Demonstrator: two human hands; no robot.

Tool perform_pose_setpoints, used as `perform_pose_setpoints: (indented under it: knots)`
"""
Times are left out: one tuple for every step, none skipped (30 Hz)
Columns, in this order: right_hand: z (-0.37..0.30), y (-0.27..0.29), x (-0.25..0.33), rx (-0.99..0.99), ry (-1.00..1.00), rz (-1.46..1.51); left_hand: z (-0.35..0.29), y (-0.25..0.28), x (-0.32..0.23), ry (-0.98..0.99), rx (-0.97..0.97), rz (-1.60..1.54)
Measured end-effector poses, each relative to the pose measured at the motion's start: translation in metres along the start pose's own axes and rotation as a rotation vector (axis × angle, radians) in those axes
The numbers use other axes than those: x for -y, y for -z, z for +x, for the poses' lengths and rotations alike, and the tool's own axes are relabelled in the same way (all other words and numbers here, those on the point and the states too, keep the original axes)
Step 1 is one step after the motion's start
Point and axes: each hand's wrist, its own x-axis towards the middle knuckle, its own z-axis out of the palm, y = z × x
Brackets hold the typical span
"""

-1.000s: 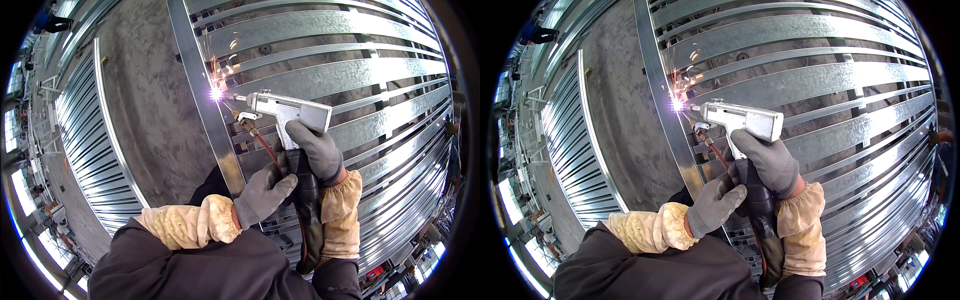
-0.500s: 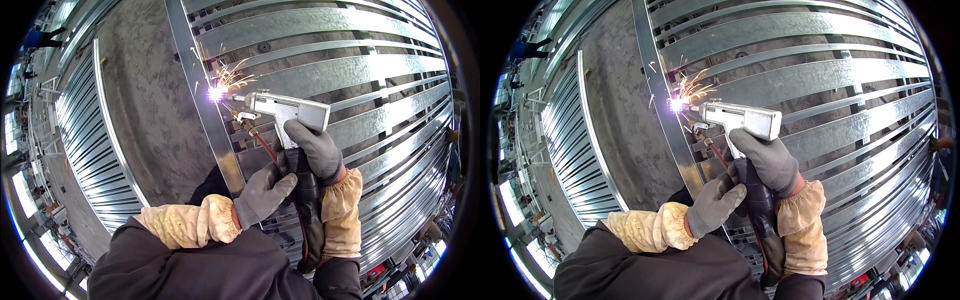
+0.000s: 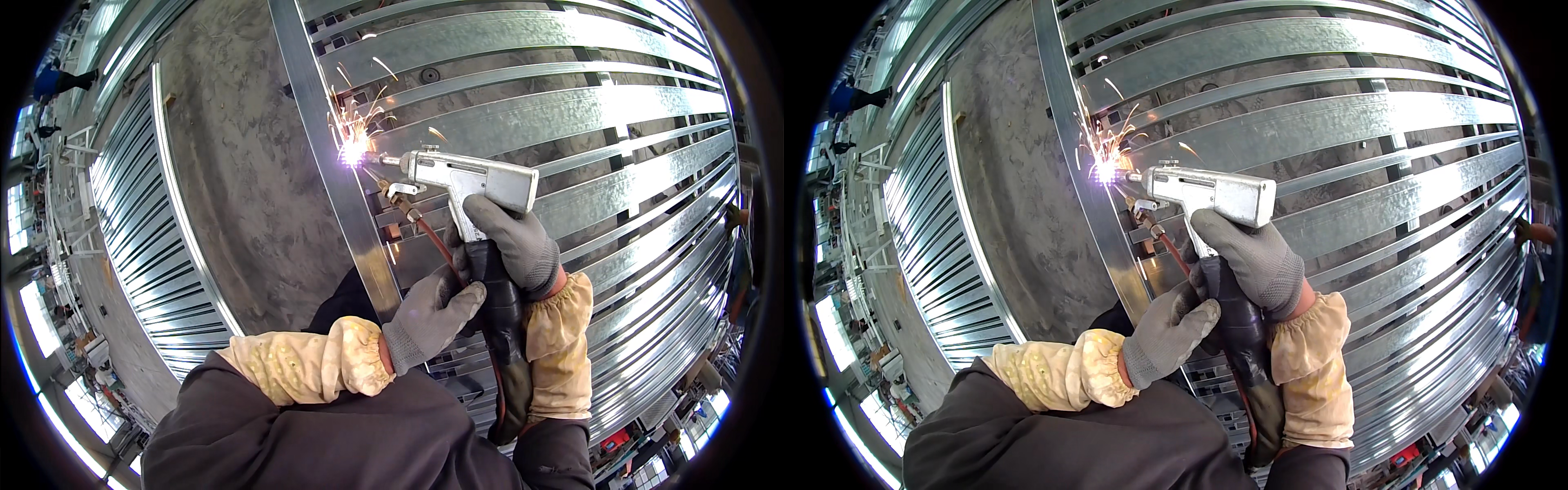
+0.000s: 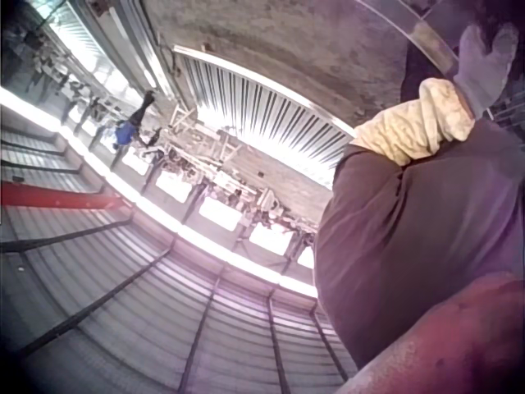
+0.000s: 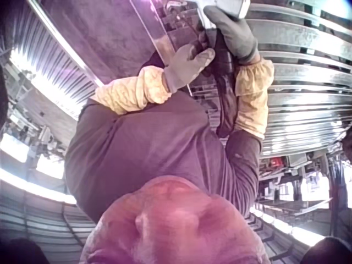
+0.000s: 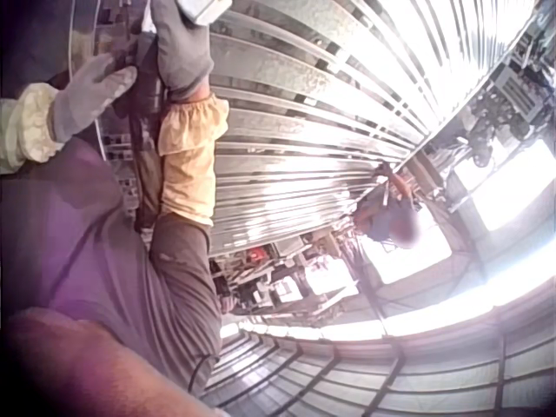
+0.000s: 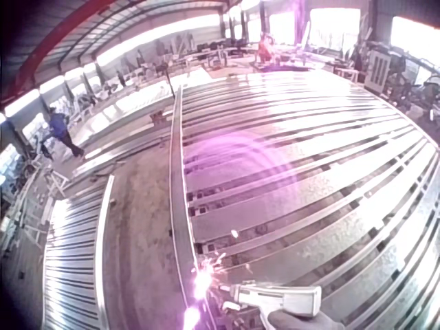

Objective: The person uses a handheld welding torch to join metal bars on a slatted metal frame. The welder moves along the seams, creating bright sparks and fusing the metal pieces together in a workshop setting.

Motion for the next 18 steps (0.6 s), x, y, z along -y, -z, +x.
perform_pose_setpoints:
  knots:
    - [0.000, 0.000, 0.000, 0.003, -0.007, -0.001, 0.000, -0.001, 0.000, -0.007, -0.005, 0.022]
    - [-0.001, -0.001, 0.001, 0.006, -0.014, -0.003, 0.000, -0.001, 0.000, -0.014, -0.011, 0.044]
    - [-0.001, -0.001, 0.001, 0.009, -0.021, -0.004, 0.000, -0.002, -0.002, -0.001, -0.010, 0.044]
    - [-0.001, 0.000, 0.001, 0.012, -0.014, -0.004, -0.001, -0.003, -0.006, 0.014, -0.006, 0.043]
    - [-0.001, 0.001, 0.000, 0.016, -0.006, -0.004, -0.002, -0.004, -0.008, 0.029, -0.002, 0.043]
    - [-0.001, 0.001, -0.001, 0.020, 0.001, -0.004, -0.001, -0.003, -0.006, 0.030, -0.003, 0.058]
    - [-0.002, 0.001, 0.000, 0.016, -0.003, -0.002, -0.001, -0.002, -0.002, 0.032, -0.004, 0.074]
    - [-0.003, 0.000, 0.000, 0.012, -0.007, -0.001, -0.001, -0.001, -0.001, 0.033, -0.005, 0.089]
    - [-0.004, 0.000, 0.000, 0.007, -0.011, 0.000, -0.002, -0.002, -0.003, 0.052, -0.005, 0.101]
    - [-0.003, 0.001, -0.002, 0.009, 0.015, -0.013, -0.003, -0.002, -0.006, 0.071, -0.004, 0.114]
    - [-0.002, 0.003, -0.006, 0.010, 0.042, -0.027, -0.004, -0.003, -0.008, 0.091, -0.003, 0.126]
    - [-0.001, 0.005, -0.008, 0.010, 0.068, -0.040, -0.004, -0.003, -0.006, 0.074, 0.001, 0.116]
    - [-0.002, 0.004, -0.007, 0.009, 0.055, -0.033, -0.003, -0.003, -0.003, 0.055, 0.002, 0.106]
    - [-0.002, 0.003, -0.006, 0.008, 0.042, -0.025, -0.003, -0.002, 0.000, 0.037, 0.003, 0.096]
    - [-0.003, 0.002, -0.005, 0.006, 0.028, -0.017, -0.003, 0.000, 0.000, 0.045, 0.021, 0.127]
    - [-0.002, 0.004, -0.008, 0.007, 0.066, -0.052, -0.003, 0.000, -0.001, 0.070, 0.014, 0.130]
    - [0.000, 0.009, -0.014, 0.007, 0.104, -0.086, -0.004, 0.000, -0.002, 0.096, 0.007, 0.133]
    - [0.000, 0.009, -0.015, 0.006, 0.117, -0.103, -0.004, 0.000, -0.002, 0.121, 0.000, 0.136]
